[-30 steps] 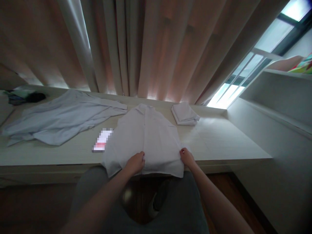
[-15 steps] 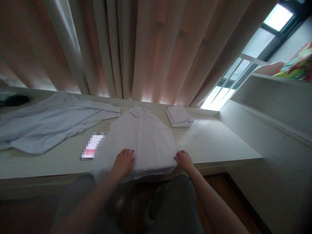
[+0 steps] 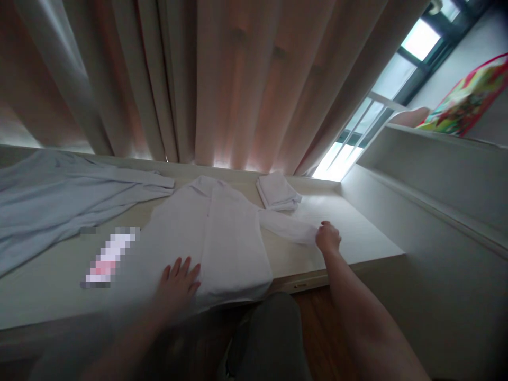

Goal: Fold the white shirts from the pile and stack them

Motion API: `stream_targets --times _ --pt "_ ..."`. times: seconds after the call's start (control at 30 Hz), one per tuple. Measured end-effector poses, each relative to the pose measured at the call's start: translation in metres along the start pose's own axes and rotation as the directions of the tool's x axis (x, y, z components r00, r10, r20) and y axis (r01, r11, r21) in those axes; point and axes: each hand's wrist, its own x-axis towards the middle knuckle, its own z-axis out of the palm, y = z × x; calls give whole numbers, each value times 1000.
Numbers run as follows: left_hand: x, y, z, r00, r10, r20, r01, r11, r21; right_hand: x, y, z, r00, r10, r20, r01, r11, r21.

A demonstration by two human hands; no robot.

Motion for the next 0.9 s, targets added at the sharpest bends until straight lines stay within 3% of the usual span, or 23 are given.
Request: stream_targets --times 0.07,0.23,0.33,0.53,0.7,0.83,0.9 --pt "1 2 -2 1000 -8 4 8 1000 13 -4 5 6 1000 -11 20 11 1000 -2" --pt "2 5 -3 1000 -11 -10 11 1000 28 -32 -2 37 970 -194 146 194 981 14" --pt "3 6 -2 1000 -11 -12 12 999 30 -42 -9 52 948 -214 237 215 976 23" --pt "3 7 -3 1000 -10 -7 11 999 48 -30 -14 54 927 -260 269 252 966 66" --pt "3 7 -3 1000 -16 -4 16 998 58 10 -20 20 948 -287 138 278 957 83" --pt "2 6 -3 1000 -5 -13 6 999 51 37 -23 -11 940 -286 -188 310 944 114" --pt "2 5 -3 1000 -2 -17 3 999 43 36 -20 -15 924 -256 -283 298 947 117"
